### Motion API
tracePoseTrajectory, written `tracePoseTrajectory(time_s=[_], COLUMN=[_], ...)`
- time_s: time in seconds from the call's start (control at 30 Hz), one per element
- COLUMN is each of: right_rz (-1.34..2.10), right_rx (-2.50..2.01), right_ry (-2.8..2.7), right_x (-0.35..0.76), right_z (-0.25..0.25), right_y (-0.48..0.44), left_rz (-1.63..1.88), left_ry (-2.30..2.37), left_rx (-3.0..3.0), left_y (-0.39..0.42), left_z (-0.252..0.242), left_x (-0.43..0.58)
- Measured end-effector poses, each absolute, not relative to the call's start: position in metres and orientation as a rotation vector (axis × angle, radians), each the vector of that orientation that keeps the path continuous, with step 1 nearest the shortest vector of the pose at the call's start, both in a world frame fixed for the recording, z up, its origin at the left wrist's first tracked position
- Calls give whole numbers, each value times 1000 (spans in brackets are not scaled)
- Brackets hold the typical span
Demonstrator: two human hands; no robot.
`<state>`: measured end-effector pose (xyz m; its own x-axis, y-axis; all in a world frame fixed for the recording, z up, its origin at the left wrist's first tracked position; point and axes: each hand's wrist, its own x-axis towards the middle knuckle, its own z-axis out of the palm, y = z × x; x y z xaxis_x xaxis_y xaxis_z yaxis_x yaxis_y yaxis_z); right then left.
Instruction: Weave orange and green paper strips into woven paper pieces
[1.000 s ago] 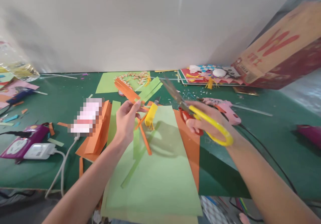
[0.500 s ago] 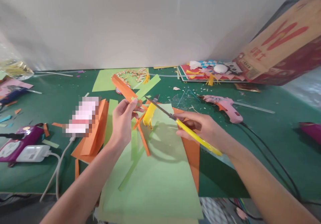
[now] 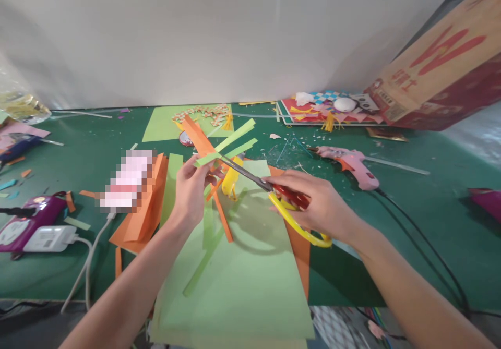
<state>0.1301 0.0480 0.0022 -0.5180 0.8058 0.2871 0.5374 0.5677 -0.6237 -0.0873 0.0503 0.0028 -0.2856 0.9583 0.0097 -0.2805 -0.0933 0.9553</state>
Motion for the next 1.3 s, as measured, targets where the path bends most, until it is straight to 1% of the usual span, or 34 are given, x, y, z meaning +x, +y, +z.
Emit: tracePoseTrajectory(time_s=[0.4,0.5,0.6,0.7,0.93,1.3], right_rz=[589,476,277,151,110,86], right_rx=[-1074,-1025,-955,-970,-1014,-1048], right_ry=[-2241,-2246,-2246,-2262,-2247,-2272], right_x=[130,131,132,133,133,131], right_z=[1,-2,-7,-10,-10,-10], right_y=[49,50,51,52,52,51], left_rz=[1561,1547,1551,1550,1483,1443], left_ry=[1184,1165,1169,1184,1122,1082], left_rx=[995,1019,996,993,1095,1100], left_y=[48,49,49,50,48,48], left_z=[5,4,3,1,0,-3], left_x=[-85,-85,-84,-84,-83,-81])
